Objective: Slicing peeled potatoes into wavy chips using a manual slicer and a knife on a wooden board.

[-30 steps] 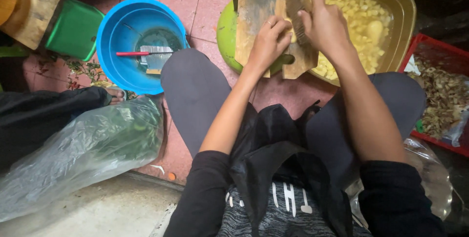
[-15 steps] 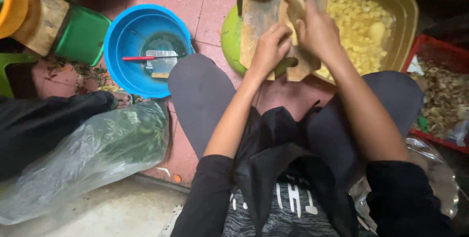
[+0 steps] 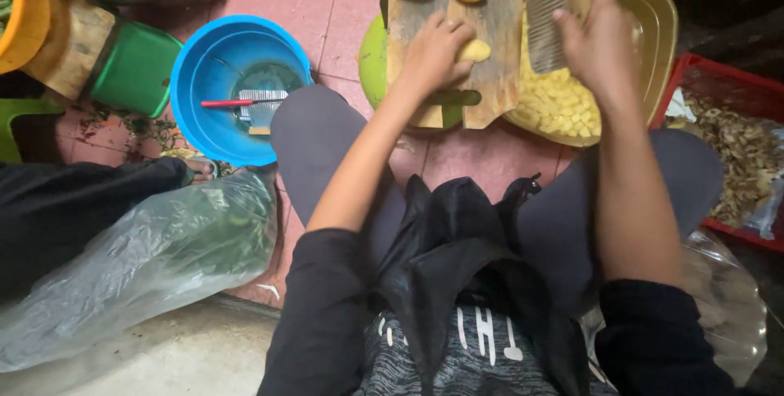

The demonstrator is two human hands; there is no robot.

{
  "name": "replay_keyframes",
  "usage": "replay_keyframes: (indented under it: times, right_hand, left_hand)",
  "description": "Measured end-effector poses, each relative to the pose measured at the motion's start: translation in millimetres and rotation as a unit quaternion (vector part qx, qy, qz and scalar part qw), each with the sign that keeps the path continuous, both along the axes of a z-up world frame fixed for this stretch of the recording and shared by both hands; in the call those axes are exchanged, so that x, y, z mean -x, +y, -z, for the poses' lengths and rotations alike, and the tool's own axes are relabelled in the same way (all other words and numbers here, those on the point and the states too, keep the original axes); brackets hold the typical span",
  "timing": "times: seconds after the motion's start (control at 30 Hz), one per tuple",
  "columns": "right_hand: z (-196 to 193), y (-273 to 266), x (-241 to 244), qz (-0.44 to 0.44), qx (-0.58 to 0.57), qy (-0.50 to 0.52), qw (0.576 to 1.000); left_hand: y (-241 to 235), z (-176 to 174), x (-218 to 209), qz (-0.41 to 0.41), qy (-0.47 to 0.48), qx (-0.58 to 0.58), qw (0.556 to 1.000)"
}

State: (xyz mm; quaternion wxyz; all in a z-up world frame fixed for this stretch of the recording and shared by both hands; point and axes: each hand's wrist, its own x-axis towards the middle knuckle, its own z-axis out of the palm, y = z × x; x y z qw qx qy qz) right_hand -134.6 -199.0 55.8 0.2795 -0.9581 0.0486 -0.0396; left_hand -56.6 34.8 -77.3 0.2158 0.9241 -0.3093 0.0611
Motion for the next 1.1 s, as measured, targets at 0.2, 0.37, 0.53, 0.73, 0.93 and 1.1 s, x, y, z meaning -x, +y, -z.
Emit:
replay_keyframes:
  times: [0.2,0.37,0.53,0.73,0.93,1.1]
  right_hand:
    - [15.9,36.1,-8.3,-0.096,0.033,0.007,0.995]
    - [31.7,61.3,-8.6,-0.127,0.109,-0.064,0.984]
    - [35.0,73.1,-15.5,-0.138,0.117,-0.04,0.983]
    - [60.4,74.1,-29.9,-0.151,0.117,0.038,0.981]
    - [31.9,67.4,-17.1,-0.103,0.04,0.074,0.991]
    - [31.7,77.9,-6.7,-0.14,0.051,0.009,0.989]
  left_hand:
    - [4.5,-8.4,32.9,-0.057,0.063,0.139,0.987]
    - [11.5,-22.3,41.7,-0.037,0.036,0.172,0.984]
    - [13.2,-29.2,43.0,-0.025,0.051,0.204,0.977]
    - [25.6,-38.6,47.5,-0.022,0.102,0.279,0.955]
    - [20.8,-32.7,47.1,-0.022,0.075,0.244,0.967]
    - [18.3,-25.8,50.4,-0.031,0.031,0.238,0.97]
